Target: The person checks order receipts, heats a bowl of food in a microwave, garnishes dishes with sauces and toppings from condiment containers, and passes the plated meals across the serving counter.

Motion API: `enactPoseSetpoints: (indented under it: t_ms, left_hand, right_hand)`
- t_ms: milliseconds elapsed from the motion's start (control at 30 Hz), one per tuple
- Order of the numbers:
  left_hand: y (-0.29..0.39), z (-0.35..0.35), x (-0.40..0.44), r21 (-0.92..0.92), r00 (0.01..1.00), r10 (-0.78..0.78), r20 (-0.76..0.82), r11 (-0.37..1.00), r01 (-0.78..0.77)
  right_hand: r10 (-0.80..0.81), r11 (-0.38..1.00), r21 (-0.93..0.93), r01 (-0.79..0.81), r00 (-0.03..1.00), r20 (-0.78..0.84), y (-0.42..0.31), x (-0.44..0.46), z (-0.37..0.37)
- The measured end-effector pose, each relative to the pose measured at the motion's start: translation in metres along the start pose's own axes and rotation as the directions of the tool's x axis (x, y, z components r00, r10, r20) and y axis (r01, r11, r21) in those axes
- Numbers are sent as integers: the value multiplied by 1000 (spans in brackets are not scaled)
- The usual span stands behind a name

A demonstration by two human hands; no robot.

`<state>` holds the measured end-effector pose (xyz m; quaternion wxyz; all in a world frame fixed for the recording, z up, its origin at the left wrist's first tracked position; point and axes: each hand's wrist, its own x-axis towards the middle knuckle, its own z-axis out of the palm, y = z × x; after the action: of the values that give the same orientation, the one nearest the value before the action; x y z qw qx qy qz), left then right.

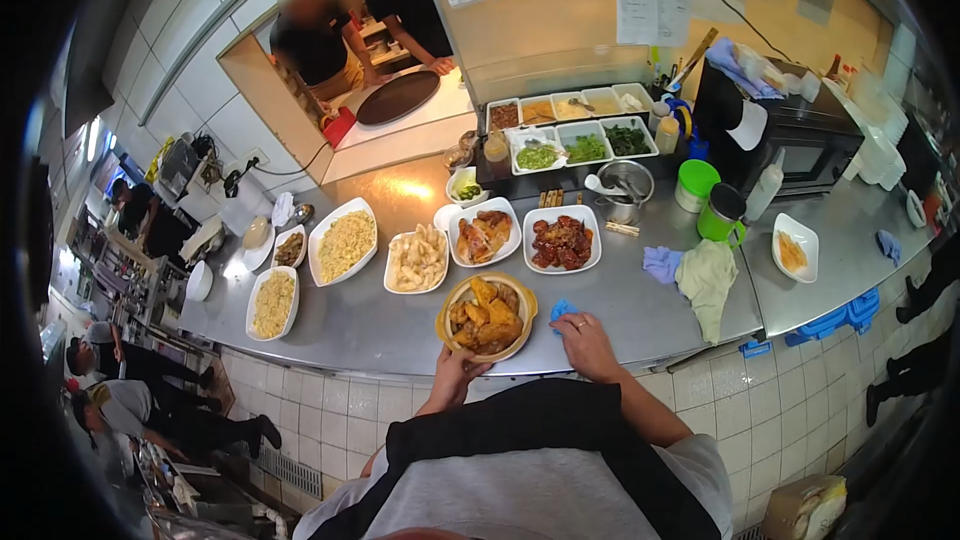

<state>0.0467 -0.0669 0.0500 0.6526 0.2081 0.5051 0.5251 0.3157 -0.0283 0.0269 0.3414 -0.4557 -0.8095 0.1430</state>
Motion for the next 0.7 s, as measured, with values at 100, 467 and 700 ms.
enactPoseSetpoints:
  t_ms: [100, 467, 700]
  left_hand:
    - [15, 1, -21, 38, 988, -83, 129, 996, 79]
    - [35, 46, -41, -37, 930, -141, 338, 986, 163]
    - [43, 28, -50, -26, 980, 50, 195, 999, -46]
  right_hand:
    - [459, 579, 735, -353, 886, 63, -7, 5, 11]
    - [-19, 202, 976, -82, 996, 88, -62, 61, 7]
    - [87, 141, 958, -250, 967, 239, -59, 32, 3]
